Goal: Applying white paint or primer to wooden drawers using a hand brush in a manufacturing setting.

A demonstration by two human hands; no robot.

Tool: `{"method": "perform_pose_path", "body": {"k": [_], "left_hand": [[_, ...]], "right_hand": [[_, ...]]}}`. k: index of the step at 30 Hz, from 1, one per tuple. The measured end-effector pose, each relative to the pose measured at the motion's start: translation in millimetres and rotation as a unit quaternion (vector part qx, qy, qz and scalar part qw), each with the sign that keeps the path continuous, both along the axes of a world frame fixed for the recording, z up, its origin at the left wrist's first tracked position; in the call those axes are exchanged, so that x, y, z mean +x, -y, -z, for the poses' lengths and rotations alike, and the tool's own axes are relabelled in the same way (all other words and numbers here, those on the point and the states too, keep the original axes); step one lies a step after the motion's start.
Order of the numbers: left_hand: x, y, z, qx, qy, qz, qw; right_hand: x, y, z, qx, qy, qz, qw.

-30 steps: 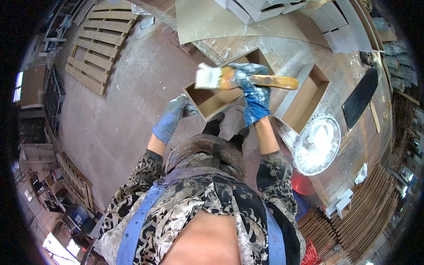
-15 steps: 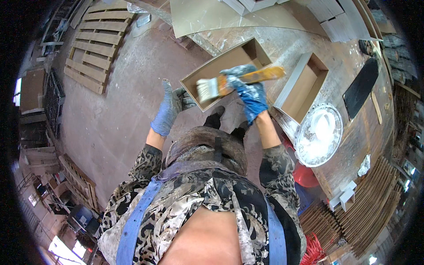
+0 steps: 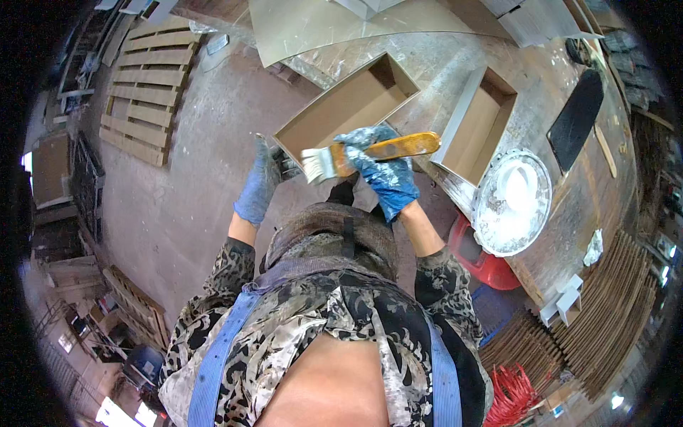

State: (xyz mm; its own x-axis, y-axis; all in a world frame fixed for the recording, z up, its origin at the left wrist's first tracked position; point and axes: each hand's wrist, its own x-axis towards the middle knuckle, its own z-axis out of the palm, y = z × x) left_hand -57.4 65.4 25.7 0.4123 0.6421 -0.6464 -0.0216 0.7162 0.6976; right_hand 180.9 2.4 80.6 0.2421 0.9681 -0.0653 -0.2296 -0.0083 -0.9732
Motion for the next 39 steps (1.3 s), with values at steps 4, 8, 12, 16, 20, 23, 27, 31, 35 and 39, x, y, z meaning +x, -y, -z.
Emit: {"method": "perform_pose_path", "body": {"k": [4,8,12,16,20,23,27,31,35,39], "left_hand": [[5,5,-10,0.028,-0.031,0.0,0.999],[10,4,-16,0.009,-0.036,0.016,0.999],[7,1,-11,-0.01,0.012,0.007,1.0],[9,0,-5,0.128,-0.085,0.008,0.988],[18,6,-16,0.409,-0.242,0.039,0.879],[19,11,-32,0.471,-0.34,0.077,0.81],[19,14,-43,0.531,-0.341,0.09,0.771],[20,14,-49,0.636,-0.276,0.127,0.71],[24,22,-54,0.578,-0.282,0.081,0.762],[20,23,-56,0.594,-0.287,0.065,0.749]], "right_hand": [[26,9,5,-0.035,-0.048,0.126,0.99],[31,23,16,-0.071,-0.081,0.086,0.99],[55,27,11,-0.077,0.006,0.178,0.981],[111,25,-14,0.028,-0.181,0.342,0.922],[104,20,-34,0.073,-0.091,0.175,0.978],[58,2,-47,0.034,-0.084,0.083,0.992],[-5,-20,-66,-0.011,-0.06,-0.022,0.998],[-33,-35,-54,-0.002,-0.051,-0.067,0.996],[10,-33,-19,-0.03,-0.012,0.019,0.999],[114,-31,-11,-0.029,0.003,0.167,0.986]]}}
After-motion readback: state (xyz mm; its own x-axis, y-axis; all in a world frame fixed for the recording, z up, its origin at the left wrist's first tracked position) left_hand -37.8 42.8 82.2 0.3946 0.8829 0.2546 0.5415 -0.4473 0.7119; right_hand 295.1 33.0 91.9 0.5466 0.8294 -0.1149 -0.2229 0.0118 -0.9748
